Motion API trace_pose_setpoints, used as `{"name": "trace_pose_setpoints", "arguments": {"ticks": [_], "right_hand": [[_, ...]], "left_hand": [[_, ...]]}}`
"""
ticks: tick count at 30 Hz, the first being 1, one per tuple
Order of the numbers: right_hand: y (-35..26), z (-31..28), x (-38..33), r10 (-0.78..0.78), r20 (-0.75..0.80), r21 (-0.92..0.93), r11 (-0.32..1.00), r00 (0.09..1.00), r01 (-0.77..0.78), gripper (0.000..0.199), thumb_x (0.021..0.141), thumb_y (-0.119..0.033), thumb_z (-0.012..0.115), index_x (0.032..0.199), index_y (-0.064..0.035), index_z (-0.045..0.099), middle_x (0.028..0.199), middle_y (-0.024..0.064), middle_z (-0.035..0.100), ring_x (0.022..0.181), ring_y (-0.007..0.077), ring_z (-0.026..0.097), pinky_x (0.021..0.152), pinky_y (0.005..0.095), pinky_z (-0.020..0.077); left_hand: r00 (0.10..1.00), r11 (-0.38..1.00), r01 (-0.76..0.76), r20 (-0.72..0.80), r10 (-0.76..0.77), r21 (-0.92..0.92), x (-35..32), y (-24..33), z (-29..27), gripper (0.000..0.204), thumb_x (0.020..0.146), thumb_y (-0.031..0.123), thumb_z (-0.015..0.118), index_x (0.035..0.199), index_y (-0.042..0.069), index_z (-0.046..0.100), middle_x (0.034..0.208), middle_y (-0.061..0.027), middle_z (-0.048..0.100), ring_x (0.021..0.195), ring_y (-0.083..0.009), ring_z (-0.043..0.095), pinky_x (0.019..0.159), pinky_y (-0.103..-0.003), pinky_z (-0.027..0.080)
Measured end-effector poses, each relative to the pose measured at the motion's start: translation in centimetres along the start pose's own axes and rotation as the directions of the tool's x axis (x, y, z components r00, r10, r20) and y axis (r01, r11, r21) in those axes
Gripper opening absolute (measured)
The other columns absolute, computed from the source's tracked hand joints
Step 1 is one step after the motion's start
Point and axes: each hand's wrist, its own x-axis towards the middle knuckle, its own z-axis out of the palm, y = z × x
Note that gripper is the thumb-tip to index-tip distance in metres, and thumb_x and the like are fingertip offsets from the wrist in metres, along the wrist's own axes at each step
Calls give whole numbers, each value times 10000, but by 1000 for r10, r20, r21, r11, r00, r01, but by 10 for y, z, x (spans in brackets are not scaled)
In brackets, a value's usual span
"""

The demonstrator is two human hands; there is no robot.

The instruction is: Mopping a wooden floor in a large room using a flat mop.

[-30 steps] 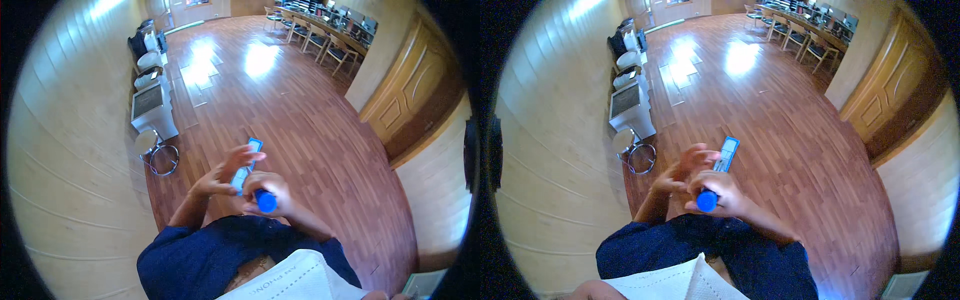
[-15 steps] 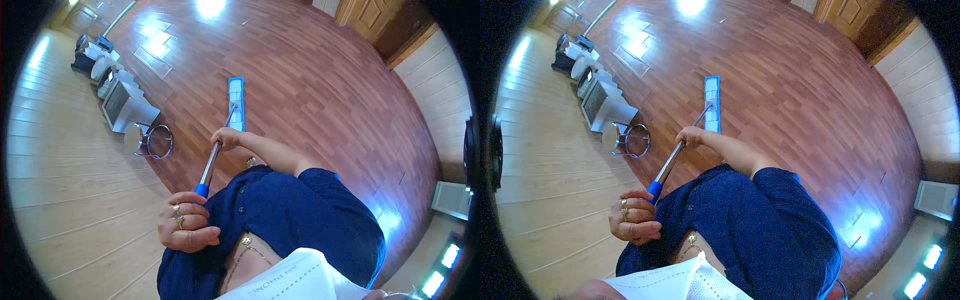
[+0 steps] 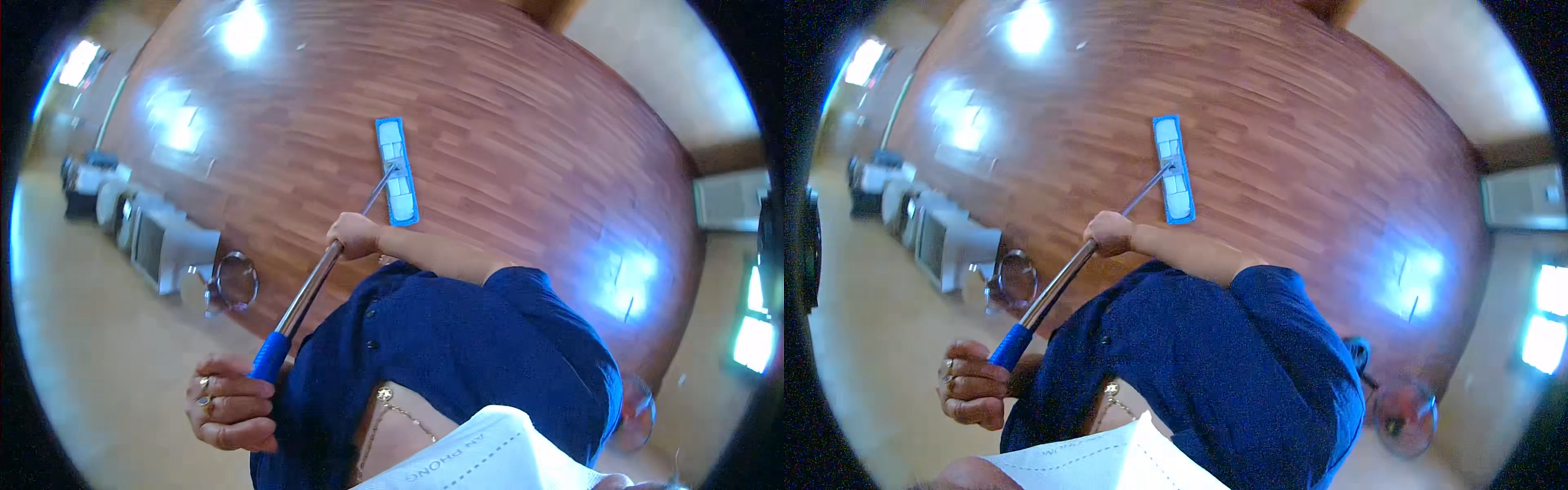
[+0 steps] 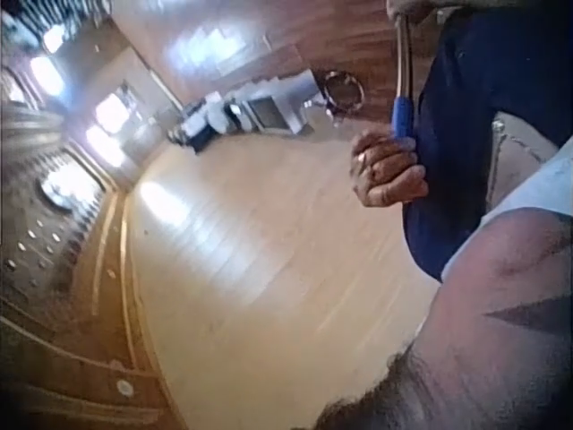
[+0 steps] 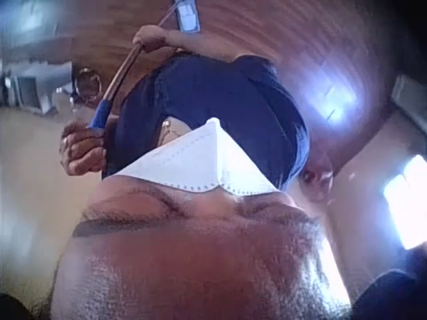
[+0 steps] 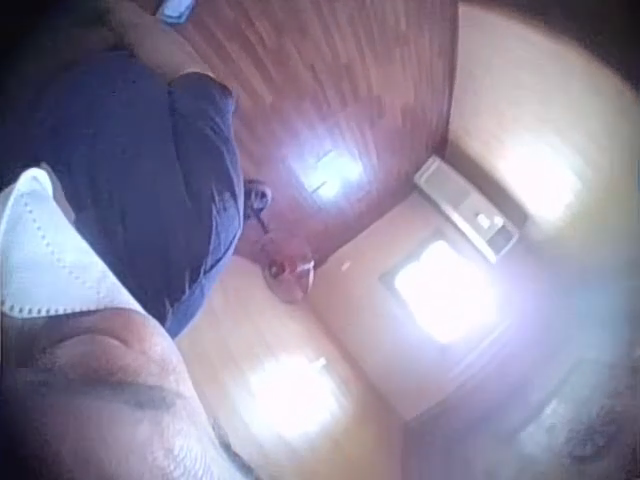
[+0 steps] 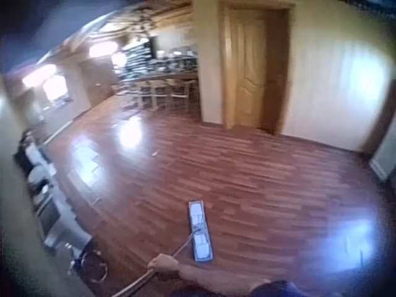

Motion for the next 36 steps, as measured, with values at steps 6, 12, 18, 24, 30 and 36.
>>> {"name": "trace_pose_setpoints", "arguments": {"ticks": [6, 12, 18, 24, 30, 36], "right_hand": [[23, -49, -64, 324, -267, 53, 945, 908, -322, 153, 684, -213, 631, 588, -107, 575, 627, 108, 597, 632, 332, 601, 608, 452, 479], [41, -77, -161, 541, -488, 91, 812, 685, -577, 122, 595, -177, 626, 557, -121, 525, 596, 122, 565, 627, 361, 579, 592, 466, 467], [25, -72, -247, 621, -656, 101, 635, 429, -766, 132, 555, -156, 707, 637, -118, 611, 642, 96, 605, 653, 329, 610, 584, 424, 479], [-14, -50, -306, 634, -753, 188, 461, 174, -867, 138, 525, -121, 663, 590, -108, 542, 611, 85, 565, 610, 333, 579, 536, 429, 437], [-46, -34, -333, 663, -745, 367, 305, -81, -879, 110, 537, -51, 603, 574, -89, 507, 594, 135, 533, 617, 371, 559, 521, 434, 420], [-48, -52, -357, 687, -723, 283, 190, -79, -940, 144, 656, -102, 648, 568, -121, 535, 600, 54, 570, 697, 287, 596, 792, 383, 402]], "left_hand": [[982, 931, -170, 25, 188, -322, 43, -82, 10, 252, 809, 343, 712, 793, 109, 620, 668, 6, 623, 626, -165, 646, 669, -344, 499], [915, 778, -29, 297, 274, -628, 114, -145, 58, 277, 767, 289, 768, 892, 100, 609, 718, -2, 635, 684, -185, 659, 738, -400, 513], [858, 516, 49, 301, 417, -855, 153, -187, 133, 273, 694, 253, 790, 842, 53, 677, 699, -49, 647, 690, -206, 654, 808, -424, 473], [744, 414, 260, 455, 490, -872, 174, -195, 188, 320, 689, 257, 774, 939, 80, 682, 756, -49, 664, 755, -213, 652, 897, -412, 429], [651, 347, 502, 611, 451, -792, 175, -194, 222, 329, 705, 151, 729, 1015, 56, 675, 793, -58, 669, 800, -198, 632, 958, -416, 381], [627, 400, 432, 588, 512, -808, 192, -183, 239, 234, 704, 13, 696, 927, 85, 700, 889, -36, 682, 905, -209, 630, 957, -425, 386]]}}
